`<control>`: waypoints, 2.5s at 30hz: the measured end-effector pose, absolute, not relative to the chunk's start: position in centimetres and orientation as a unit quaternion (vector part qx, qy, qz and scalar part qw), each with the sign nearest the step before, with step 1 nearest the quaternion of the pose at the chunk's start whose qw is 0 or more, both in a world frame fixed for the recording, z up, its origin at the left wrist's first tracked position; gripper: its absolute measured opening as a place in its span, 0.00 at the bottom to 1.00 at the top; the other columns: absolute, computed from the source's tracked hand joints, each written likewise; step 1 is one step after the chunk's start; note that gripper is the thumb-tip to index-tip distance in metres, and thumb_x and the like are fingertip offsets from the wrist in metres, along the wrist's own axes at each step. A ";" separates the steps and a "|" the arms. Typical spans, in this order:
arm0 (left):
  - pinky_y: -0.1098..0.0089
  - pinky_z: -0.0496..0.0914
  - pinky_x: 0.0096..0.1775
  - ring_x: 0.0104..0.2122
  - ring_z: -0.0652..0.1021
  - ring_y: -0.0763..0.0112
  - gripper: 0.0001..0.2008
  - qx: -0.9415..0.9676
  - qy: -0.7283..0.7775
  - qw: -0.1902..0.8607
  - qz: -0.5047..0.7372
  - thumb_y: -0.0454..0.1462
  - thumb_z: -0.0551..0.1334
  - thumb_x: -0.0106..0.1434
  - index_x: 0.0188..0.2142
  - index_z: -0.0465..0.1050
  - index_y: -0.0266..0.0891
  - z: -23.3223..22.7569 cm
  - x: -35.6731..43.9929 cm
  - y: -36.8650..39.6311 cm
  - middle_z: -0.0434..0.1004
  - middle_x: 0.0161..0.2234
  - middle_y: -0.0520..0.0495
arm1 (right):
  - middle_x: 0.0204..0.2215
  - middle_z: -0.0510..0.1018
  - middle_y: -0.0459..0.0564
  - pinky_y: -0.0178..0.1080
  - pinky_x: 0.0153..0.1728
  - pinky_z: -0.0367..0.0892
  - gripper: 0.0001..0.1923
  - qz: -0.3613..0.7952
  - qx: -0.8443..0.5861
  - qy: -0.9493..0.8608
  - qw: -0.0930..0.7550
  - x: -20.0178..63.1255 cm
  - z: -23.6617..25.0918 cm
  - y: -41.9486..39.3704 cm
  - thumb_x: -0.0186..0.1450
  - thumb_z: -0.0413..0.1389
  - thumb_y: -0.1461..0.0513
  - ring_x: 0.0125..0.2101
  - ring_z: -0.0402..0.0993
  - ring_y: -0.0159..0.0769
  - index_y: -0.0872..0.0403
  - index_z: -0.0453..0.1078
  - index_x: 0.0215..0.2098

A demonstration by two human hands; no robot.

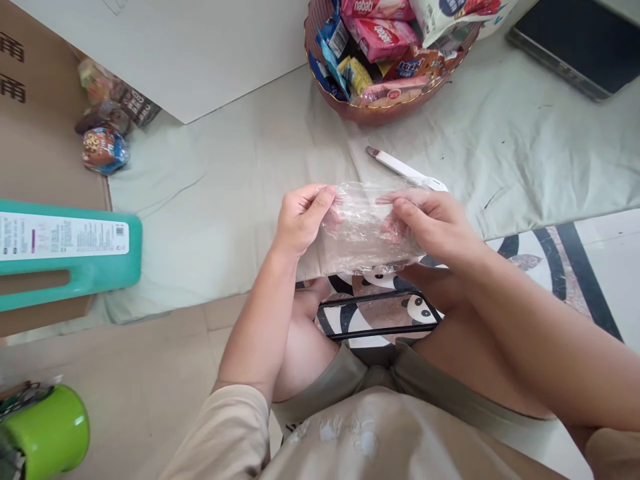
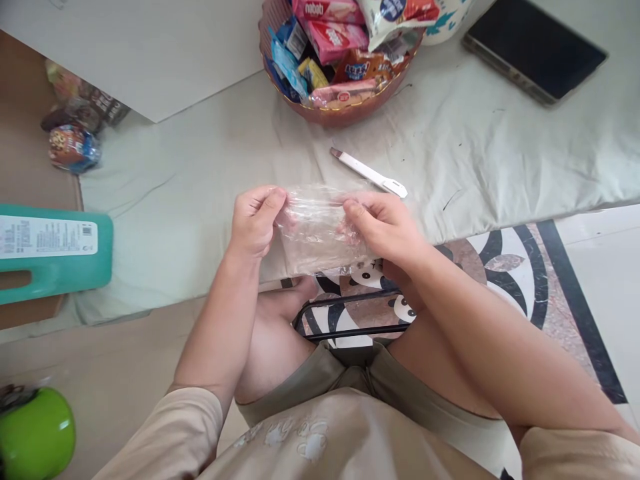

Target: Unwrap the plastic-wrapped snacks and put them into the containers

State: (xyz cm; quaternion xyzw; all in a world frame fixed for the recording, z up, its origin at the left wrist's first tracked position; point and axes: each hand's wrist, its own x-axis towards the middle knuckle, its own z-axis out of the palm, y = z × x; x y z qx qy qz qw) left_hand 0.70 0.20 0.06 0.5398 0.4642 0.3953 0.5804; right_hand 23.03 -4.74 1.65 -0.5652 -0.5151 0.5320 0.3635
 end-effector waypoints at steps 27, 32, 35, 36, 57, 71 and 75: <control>0.68 0.67 0.19 0.18 0.71 0.71 0.18 0.481 0.394 0.714 0.323 0.54 0.66 0.56 0.25 0.72 0.42 1.8 -0.1 0.3 0.70 0.20 0.50 | 0.24 0.71 0.45 0.37 0.23 0.59 0.09 0.626 -0.491 -0.390 0.464 23.4 2.3 -4.9 0.57 0.63 0.53 0.22 0.65 0.32 0.48 0.72 0.32; 0.73 0.69 0.25 0.25 0.73 0.75 0.13 0.490 0.432 0.690 0.312 0.46 0.67 0.57 0.28 0.73 0.40 1.2 0.1 0.5 0.73 0.28 0.49 | 0.24 0.72 0.50 0.39 0.24 0.59 0.21 0.619 -0.496 -0.416 0.445 23.5 2.7 -4.6 0.60 0.57 0.43 0.23 0.65 0.35 0.51 0.74 0.28; 0.75 0.71 0.28 0.26 0.73 0.79 0.11 0.504 0.455 0.660 0.322 0.33 0.69 0.49 0.33 0.73 0.40 0.8 0.7 0.4 0.74 0.33 0.52 | 0.29 0.74 0.50 0.38 0.27 0.61 0.16 0.534 -0.563 -0.501 0.384 23.4 2.4 -4.7 0.61 0.61 0.48 0.27 0.66 0.34 0.51 0.73 0.31; 0.75 0.71 0.29 0.26 0.73 0.79 0.13 0.503 0.457 0.656 0.328 0.32 0.68 0.48 0.35 0.73 0.40 0.7 0.9 0.4 0.74 0.35 0.52 | 0.32 0.75 0.49 0.38 0.27 0.62 0.13 0.516 -0.572 -0.515 0.375 23.4 2.2 -4.7 0.59 0.64 0.51 0.27 0.66 0.33 0.50 0.73 0.35; 0.59 0.75 0.53 0.56 0.77 0.57 0.21 0.693 0.447 0.423 0.377 0.28 0.64 0.57 0.49 0.75 0.46 1.5 2.1 0.0 0.74 0.53 0.45 | 0.23 0.73 0.44 0.36 0.28 0.61 0.05 0.591 -0.532 -0.569 0.209 23.7 3.1 -4.8 0.60 0.58 0.60 0.25 0.67 0.32 0.54 0.73 0.29; 0.60 0.74 0.58 0.56 0.80 0.56 0.21 0.666 0.348 0.584 0.307 0.46 0.66 0.67 0.56 0.74 0.41 1.0 5.0 -1.7 0.80 0.58 0.42 | 0.27 0.75 0.46 0.39 0.34 0.68 0.07 0.596 -0.500 -0.533 0.333 22.8 3.7 -5.0 0.62 0.59 0.57 0.31 0.72 0.36 0.52 0.73 0.31; 0.59 0.73 0.60 0.58 0.79 0.56 0.20 0.597 0.343 0.631 0.357 0.49 0.67 0.66 0.53 0.76 0.42 0.0 5.0 -1.1 0.80 0.59 0.43 | 0.33 0.80 0.48 0.40 0.37 0.72 0.09 0.573 -0.511 -0.528 0.362 22.8 2.8 -5.0 0.65 0.59 0.56 0.34 0.76 0.37 0.52 0.76 0.36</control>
